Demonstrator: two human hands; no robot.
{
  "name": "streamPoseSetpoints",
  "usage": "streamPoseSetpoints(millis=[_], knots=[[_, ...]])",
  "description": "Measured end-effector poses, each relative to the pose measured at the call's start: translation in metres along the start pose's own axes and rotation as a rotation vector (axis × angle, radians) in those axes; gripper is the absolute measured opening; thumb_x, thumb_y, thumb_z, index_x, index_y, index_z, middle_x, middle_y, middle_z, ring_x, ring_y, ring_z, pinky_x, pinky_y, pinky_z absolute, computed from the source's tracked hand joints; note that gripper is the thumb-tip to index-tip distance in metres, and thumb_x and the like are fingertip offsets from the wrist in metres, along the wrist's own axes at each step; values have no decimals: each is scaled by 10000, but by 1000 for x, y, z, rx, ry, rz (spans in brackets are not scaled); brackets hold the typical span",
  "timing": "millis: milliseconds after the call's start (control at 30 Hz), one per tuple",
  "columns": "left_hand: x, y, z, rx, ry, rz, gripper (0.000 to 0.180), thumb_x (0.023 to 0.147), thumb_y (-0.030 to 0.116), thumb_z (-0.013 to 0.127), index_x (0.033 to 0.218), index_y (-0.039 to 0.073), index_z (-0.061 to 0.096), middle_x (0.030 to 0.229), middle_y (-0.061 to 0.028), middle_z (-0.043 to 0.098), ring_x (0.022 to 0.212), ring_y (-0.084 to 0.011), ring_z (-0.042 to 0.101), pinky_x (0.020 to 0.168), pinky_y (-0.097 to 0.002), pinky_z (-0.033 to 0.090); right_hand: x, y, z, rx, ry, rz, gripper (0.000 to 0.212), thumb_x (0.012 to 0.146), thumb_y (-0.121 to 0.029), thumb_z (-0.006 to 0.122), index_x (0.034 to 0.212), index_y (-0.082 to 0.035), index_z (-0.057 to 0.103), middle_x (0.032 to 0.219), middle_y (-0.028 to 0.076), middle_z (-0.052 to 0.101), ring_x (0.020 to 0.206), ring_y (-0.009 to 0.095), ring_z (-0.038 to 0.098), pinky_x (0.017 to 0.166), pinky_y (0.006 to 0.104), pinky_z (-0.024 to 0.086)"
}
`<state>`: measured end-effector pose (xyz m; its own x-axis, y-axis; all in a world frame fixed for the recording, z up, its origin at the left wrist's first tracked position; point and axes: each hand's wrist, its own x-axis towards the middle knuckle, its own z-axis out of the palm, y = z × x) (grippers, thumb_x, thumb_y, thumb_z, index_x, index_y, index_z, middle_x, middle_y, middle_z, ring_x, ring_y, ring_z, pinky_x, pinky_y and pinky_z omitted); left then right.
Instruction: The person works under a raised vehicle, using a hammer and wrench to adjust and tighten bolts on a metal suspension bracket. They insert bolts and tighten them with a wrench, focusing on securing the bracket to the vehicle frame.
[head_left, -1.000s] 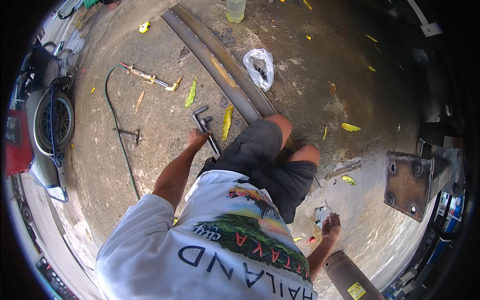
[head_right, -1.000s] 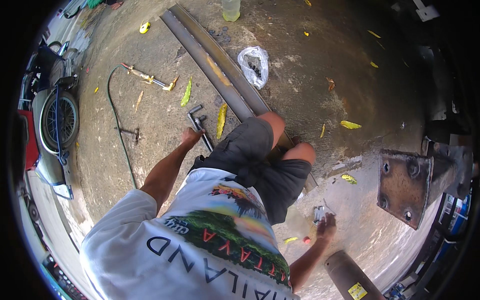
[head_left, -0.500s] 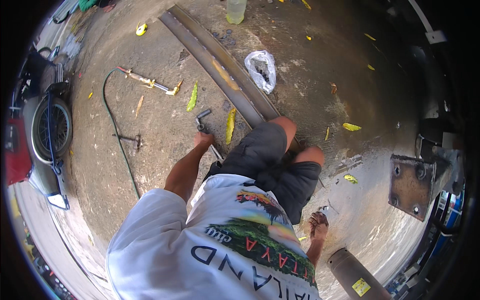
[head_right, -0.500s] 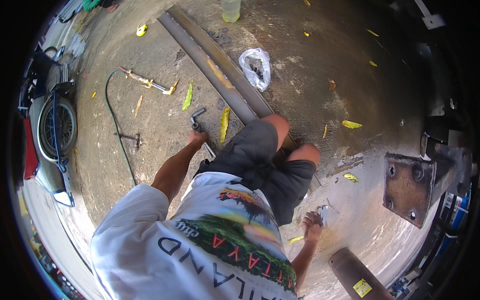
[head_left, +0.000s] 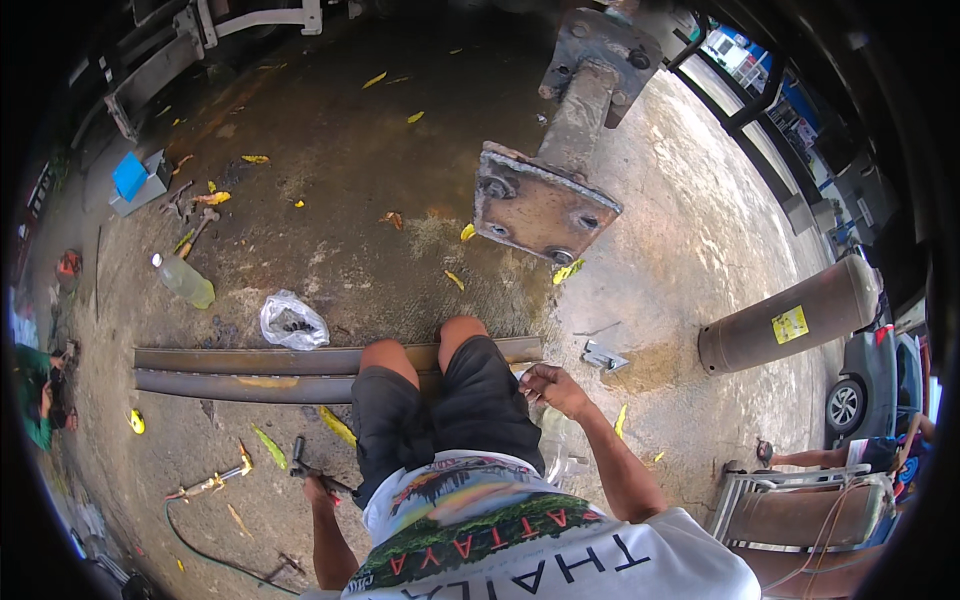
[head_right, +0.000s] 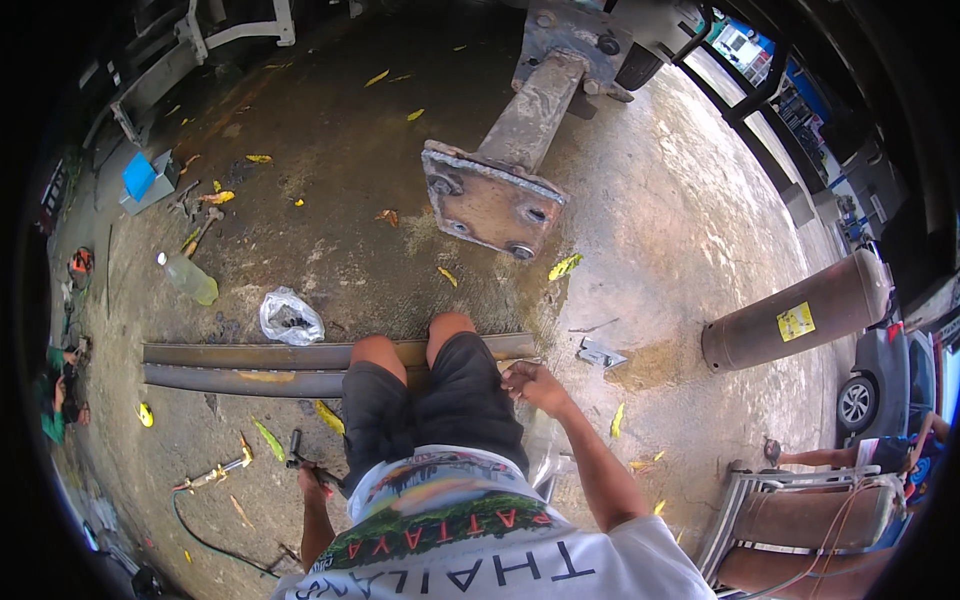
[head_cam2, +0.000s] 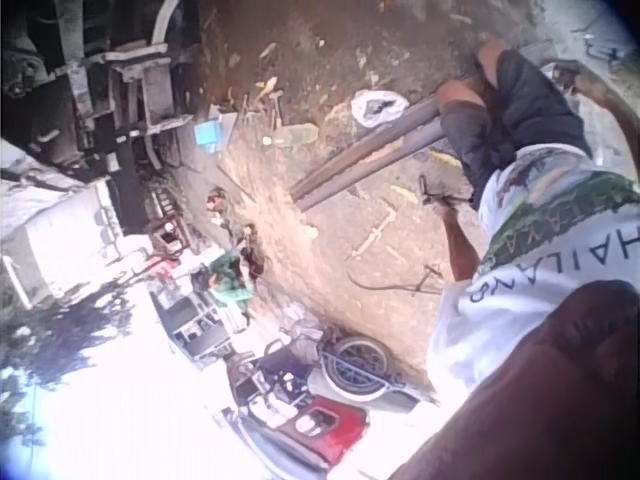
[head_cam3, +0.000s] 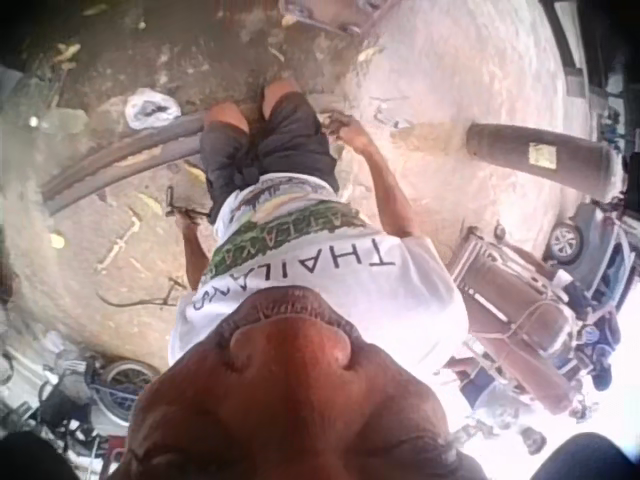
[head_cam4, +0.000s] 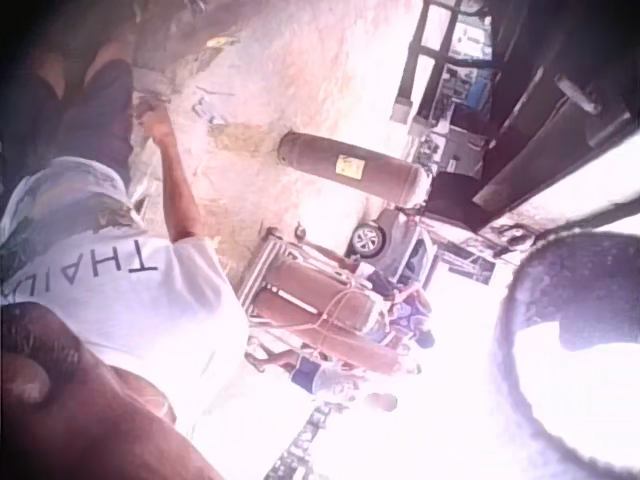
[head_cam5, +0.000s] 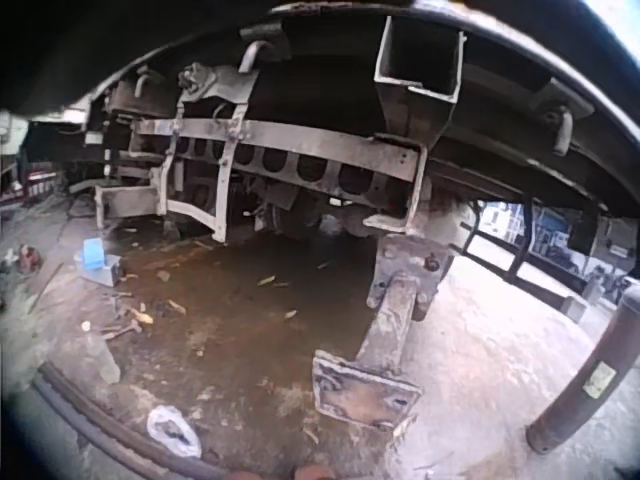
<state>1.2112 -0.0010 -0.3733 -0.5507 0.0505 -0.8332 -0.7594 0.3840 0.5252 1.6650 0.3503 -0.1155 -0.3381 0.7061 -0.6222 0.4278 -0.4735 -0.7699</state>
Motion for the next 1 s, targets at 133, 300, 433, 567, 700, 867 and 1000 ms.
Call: streamPoseSetpoints(millis=[133, 300, 433, 567, 700, 867, 1000], knots=[[3, 23, -42, -135, -198, 174, 177, 753, 158, 667, 868, 65, 571, 676, -41, 540, 531, -188, 532, 505, -323, 447, 10, -29, 43, -238, -100, -215, 312, 1009, -302, 628, 1089, -6, 680, 955, 56, 721, 817, 152, 661, 746, 324, 530], [-133, 109, -40, -17, -421, 555, 167, 793, 80, 666, 908, 68, 545, 696, -24, 558, 564, -134, 531, 540, -277, 451, 5, -71, 121, -477, -255, -468, 316, 1035, -295, 593, 1085, 7, 672, 961, 64, 718, 880, 146, 679, 840, 329, 531], [-244, 172, 22, 451, -549, 824, 171, 843, 82, 688, 906, 55, 532, 686, -1, 555, 592, -94, 536, 541, -272, 429, 17, -76, 179, -46, -572, -199, 564, 1047, -520, 502, 1337, -41, 574, 1223, 131, 681, 1109, 216, 660, 946, 375, 522], [-316, 183, 109, 937, -680, 1216, 217, 934, 131, 665, 1100, -3, 622, 871, -128, 697, 778, -255, 684, 703, -369, 526, 5, -93, 182, 749, -693, 78, 858, 985, -737, 388, 1522, -68, 365, 1330, 196, 611, 1245, 300, 590, 1035, 460, 494], [-346, 167, 192, 1085, -915, 1278, 322, 991, 324, 597, 1138, 41, 556, 796, -292, 661, 838, -544, 638, 726, -602, 486, 1, -99, 138, 1106, -397, -116, 623, 1036, -644, 370, 1348, -119, 492, 1166, 112, 673, 1026, 258, 673, 900, 449, 543], [-385, 167, 240, 1200, -1037, 1254, 285, 999, 280, 588, 995, -4, 566, 753, -317, 626, 808, -542, 620, 698, -598, 466, 20, -68, 60, 1199, -103, -296, 571, 1048, -614, 372, 1194, -93, 555, 856, 55, 617, 763, 202, 623, 734, 384, 545], [-383, 156, 258, 985, -1125, 1208, 297, 1014, 285, 604, 964, -5, 566, 670, -173, 605, 637, -299, 632, 593, -417, 457, -12, -83, 6, 1138, -82, -468, 577, 1039, -631, 391, 1121, -85, 559, 728, -2, 501, 584, 121, 465, 565, 288, 448]])
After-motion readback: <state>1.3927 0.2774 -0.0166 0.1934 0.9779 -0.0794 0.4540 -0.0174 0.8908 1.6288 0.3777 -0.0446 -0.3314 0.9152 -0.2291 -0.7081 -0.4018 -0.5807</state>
